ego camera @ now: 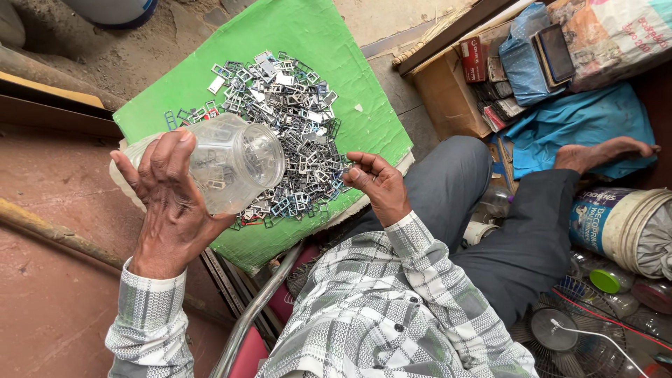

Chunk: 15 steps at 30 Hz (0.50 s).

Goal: The person sits with a green mat on their lap holding a pile of small metal buckles and picks them up one at a time, placing each into a clear plastic jar held in the other hand. Near the end they set the jar down and reach toward a cluttered workbench.

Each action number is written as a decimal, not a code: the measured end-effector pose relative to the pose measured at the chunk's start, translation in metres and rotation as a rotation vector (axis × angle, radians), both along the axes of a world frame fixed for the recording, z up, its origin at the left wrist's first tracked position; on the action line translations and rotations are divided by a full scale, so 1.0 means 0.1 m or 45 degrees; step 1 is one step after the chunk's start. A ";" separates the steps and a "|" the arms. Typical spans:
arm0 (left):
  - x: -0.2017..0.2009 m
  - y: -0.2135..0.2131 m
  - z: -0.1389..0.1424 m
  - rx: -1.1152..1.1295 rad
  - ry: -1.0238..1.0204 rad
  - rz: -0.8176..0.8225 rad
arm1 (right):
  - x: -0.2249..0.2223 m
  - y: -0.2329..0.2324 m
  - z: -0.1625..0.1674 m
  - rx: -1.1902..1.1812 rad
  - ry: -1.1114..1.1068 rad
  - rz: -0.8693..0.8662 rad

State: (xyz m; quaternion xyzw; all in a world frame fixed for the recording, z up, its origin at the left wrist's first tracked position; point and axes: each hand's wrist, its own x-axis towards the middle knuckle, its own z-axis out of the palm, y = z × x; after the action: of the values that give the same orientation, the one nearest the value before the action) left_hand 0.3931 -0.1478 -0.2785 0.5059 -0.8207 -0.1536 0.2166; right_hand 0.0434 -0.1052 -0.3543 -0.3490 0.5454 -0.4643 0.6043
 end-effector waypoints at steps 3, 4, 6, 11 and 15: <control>0.00 0.00 0.00 -0.007 0.012 0.003 | -0.01 0.00 -0.02 -0.012 0.048 0.029; 0.00 0.00 0.00 -0.007 0.017 0.004 | -0.01 0.00 -0.01 -0.015 0.065 0.034; 0.01 0.00 0.00 -0.004 0.020 0.005 | -0.01 -0.01 -0.01 -0.017 0.071 0.030; 0.03 0.00 -0.02 0.001 0.015 -0.015 | 0.01 -0.01 0.02 -0.001 0.097 0.007; 0.02 0.00 -0.03 0.016 0.013 -0.007 | 0.03 0.00 0.02 -0.010 0.093 -0.002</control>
State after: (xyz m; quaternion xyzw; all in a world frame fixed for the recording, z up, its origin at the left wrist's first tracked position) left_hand 0.3954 -0.1482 -0.2817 0.5043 -0.8199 -0.1621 0.2172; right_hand 0.0464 -0.1054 -0.3524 -0.3675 0.5655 -0.4539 0.5823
